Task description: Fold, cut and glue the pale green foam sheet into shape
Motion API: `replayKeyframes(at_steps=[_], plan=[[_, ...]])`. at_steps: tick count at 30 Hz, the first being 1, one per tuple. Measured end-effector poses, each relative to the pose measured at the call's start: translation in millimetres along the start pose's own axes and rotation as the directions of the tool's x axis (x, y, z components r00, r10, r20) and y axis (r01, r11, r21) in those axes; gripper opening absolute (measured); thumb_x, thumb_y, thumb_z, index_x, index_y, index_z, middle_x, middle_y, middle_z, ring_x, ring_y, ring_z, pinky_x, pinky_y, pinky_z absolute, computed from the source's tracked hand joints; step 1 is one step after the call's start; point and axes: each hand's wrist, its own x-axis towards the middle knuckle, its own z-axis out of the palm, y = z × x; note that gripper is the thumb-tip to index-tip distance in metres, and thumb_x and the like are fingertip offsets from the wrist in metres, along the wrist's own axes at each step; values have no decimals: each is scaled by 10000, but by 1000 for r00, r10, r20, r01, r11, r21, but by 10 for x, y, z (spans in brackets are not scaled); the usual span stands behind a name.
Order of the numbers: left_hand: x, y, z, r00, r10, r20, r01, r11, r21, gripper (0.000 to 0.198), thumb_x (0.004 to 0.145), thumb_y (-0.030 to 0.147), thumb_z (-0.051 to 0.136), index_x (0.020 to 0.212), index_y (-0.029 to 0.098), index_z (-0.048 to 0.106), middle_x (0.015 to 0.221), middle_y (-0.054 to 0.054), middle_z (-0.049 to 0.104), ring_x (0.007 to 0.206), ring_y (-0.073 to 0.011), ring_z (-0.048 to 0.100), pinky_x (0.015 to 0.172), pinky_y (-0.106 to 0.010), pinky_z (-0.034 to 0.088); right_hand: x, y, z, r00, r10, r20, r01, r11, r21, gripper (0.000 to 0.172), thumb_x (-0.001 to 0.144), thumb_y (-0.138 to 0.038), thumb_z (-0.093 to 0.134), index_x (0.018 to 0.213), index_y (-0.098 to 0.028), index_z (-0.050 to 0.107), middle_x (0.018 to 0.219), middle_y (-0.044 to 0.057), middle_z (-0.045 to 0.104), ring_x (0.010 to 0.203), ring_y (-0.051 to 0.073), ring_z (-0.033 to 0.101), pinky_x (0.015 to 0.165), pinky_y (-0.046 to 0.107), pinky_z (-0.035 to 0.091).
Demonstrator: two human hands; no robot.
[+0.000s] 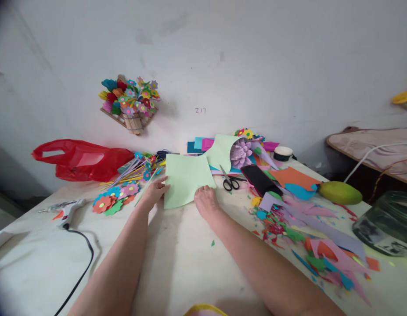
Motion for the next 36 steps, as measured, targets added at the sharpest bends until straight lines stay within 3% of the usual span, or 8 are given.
replayKeyframes(at_steps=[3, 7, 12, 16, 22, 26, 30, 36], plan=[[2, -21, 8, 997, 41, 71, -48, 993, 107, 434, 637, 204, 541, 1067, 165, 582, 532, 38, 518, 489, -86, 485, 518, -199, 397, 12, 7, 1, 999, -50, 14, 50, 999, 1, 227, 756, -39, 383, 822, -99, 592, 798, 148, 587, 820, 239, 481, 614, 324, 343], [24, -46, 11, 997, 41, -67, -25, 974, 226, 392, 661, 165, 483, 1033, 160, 607, 557, 20, 533, 553, -104, 506, 578, -210, 396, 9, 44, -18, 987, -114, -111, 110, 993, -43, 202, 758, -71, 416, 845, -105, 595, 884, 152, 578, 970, 262, 422, 709, 353, 328], [42, -107, 4, 979, 30, -204, 15, 976, 217, 327, 688, 184, 464, 961, 156, 642, 665, -17, 617, 656, -133, 555, 647, -227, 411, 13, 89, -5, 941, -187, -283, 178, 982, -54, 225, 799, -102, 400, 910, -129, 593, 1028, 120, 555, 1090, 243, 342, 833, 363, 277], [40, -118, 8, 974, 16, -226, 41, 968, 247, 304, 693, 202, 471, 933, 158, 651, 630, -10, 619, 621, -137, 556, 645, -239, 420, 38, 124, 95, 903, -244, -354, 266, 964, 13, 200, 816, -126, 410, 834, -161, 606, 955, 72, 592, 965, 202, 428, 903, 378, 217], [27, -149, 30, 981, 30, -193, 39, 939, 343, 297, 712, 211, 468, 953, 186, 639, 762, -39, 649, 745, -172, 574, 688, -271, 432, 95, 185, 269, 924, -265, -276, 321, 929, 183, 169, 791, -145, 482, 709, -169, 627, 763, 46, 629, 753, 153, 482, 733, 308, 286], [-38, -93, 54, 943, 246, -222, -102, 854, 511, 241, 717, 280, 507, 909, 235, 646, 1026, -42, 604, 1019, -237, 469, 780, -338, 409, 119, 202, 301, 954, -172, -248, 249, 913, 324, 118, 771, -203, 538, 709, -183, 636, 763, 21, 644, 772, 155, 495, 695, 292, 297], [-121, 57, 81, 865, 490, -106, -331, 718, 613, 154, 732, 316, 518, 783, 255, 651, 1097, -4, 565, 1092, -238, 403, 902, -395, 321, 140, 223, 353, 962, -91, -257, 209, 851, 481, 51, 733, -205, 587, 767, -197, 624, 840, -5, 646, 799, 143, 502, 693, 261, 335], [-182, 235, 82, 789, 615, -13, -407, 538, 738, 83, 704, 242, 560, 694, 233, 642, 1190, -7, 504, 1213, -268, 256, 1007, -487, 93, 152, 231, 368, 959, -88, -269, 225, 811, 540, 24, 700, -179, 614, 711, -198, 606, 887, -7, 636, 815, 140, 509, 713, 259, 357]])
